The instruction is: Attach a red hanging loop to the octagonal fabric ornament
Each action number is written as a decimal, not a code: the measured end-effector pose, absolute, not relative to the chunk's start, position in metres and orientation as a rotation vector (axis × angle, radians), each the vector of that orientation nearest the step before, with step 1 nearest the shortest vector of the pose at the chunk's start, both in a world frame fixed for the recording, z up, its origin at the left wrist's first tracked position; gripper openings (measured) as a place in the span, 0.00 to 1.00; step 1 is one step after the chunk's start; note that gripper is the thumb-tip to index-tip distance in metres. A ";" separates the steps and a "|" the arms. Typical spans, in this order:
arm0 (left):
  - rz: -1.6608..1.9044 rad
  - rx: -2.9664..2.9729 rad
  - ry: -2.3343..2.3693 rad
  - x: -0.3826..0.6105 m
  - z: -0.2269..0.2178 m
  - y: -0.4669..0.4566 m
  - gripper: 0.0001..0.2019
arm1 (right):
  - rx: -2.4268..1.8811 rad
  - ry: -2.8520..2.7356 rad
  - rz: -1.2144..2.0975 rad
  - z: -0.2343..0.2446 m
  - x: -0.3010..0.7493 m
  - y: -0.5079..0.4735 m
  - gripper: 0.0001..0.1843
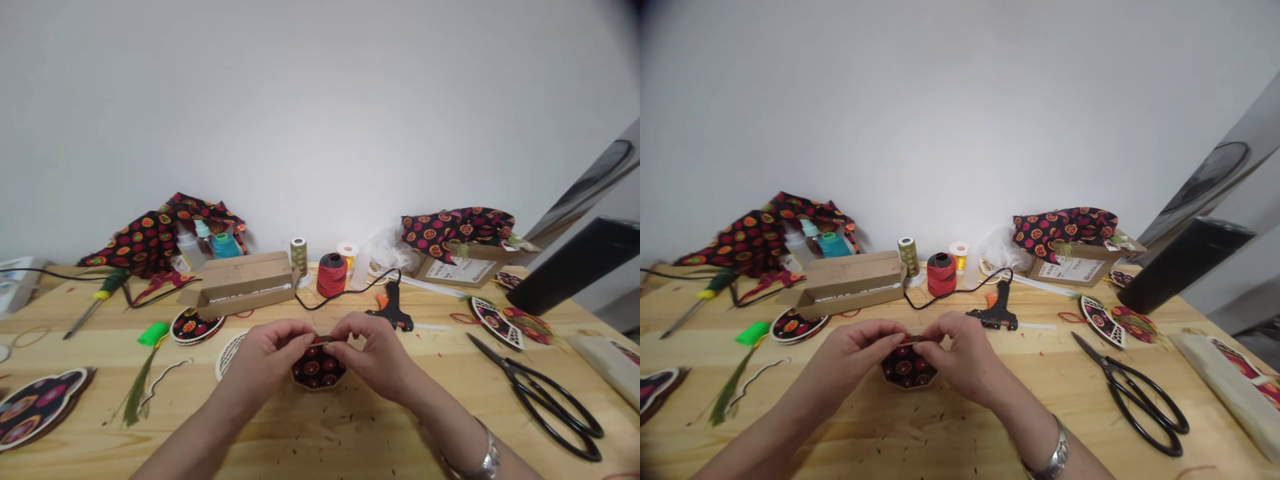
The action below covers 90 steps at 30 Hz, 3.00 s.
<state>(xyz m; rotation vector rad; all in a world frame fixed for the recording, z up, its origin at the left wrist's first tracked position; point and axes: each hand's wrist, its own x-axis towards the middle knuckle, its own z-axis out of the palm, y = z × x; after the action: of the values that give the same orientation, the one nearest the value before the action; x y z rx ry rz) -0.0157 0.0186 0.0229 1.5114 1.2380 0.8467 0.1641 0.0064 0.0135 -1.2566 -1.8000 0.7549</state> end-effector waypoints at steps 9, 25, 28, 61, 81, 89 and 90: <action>0.865 1.513 1.245 -0.016 0.019 0.017 0.09 | -1.274 -1.797 0.771 0.013 0.164 0.006 0.03; 1.078 1.917 1.321 -0.013 0.010 0.012 0.07 | -1.102 -1.818 0.620 0.009 0.167 0.010 0.02; 1.082 1.967 1.320 -0.014 0.008 0.011 0.08 | -1.084 -1.822 0.636 0.009 0.168 0.011 0.02; 1.093 2.131 1.324 -0.012 0.003 0.011 0.08 | -0.938 -1.860 0.490 0.002 0.171 0.015 0.02; 0.850 1.984 1.253 -0.020 0.008 0.021 0.12 | -0.942 -1.839 0.539 0.002 0.175 0.018 0.02; 0.880 2.044 1.233 -0.021 0.005 0.021 0.11 | -0.957 -1.845 0.565 -0.001 0.176 0.019 0.01; 0.884 2.047 1.239 -0.021 0.006 0.021 0.10 | -0.958 -1.848 0.569 -0.001 0.176 0.019 0.01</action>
<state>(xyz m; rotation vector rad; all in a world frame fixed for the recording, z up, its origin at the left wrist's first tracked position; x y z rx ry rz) -0.0212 0.0206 0.0058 2.0468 1.2387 0.8837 0.1764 0.0191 -0.0008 -0.9576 -1.8478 0.5685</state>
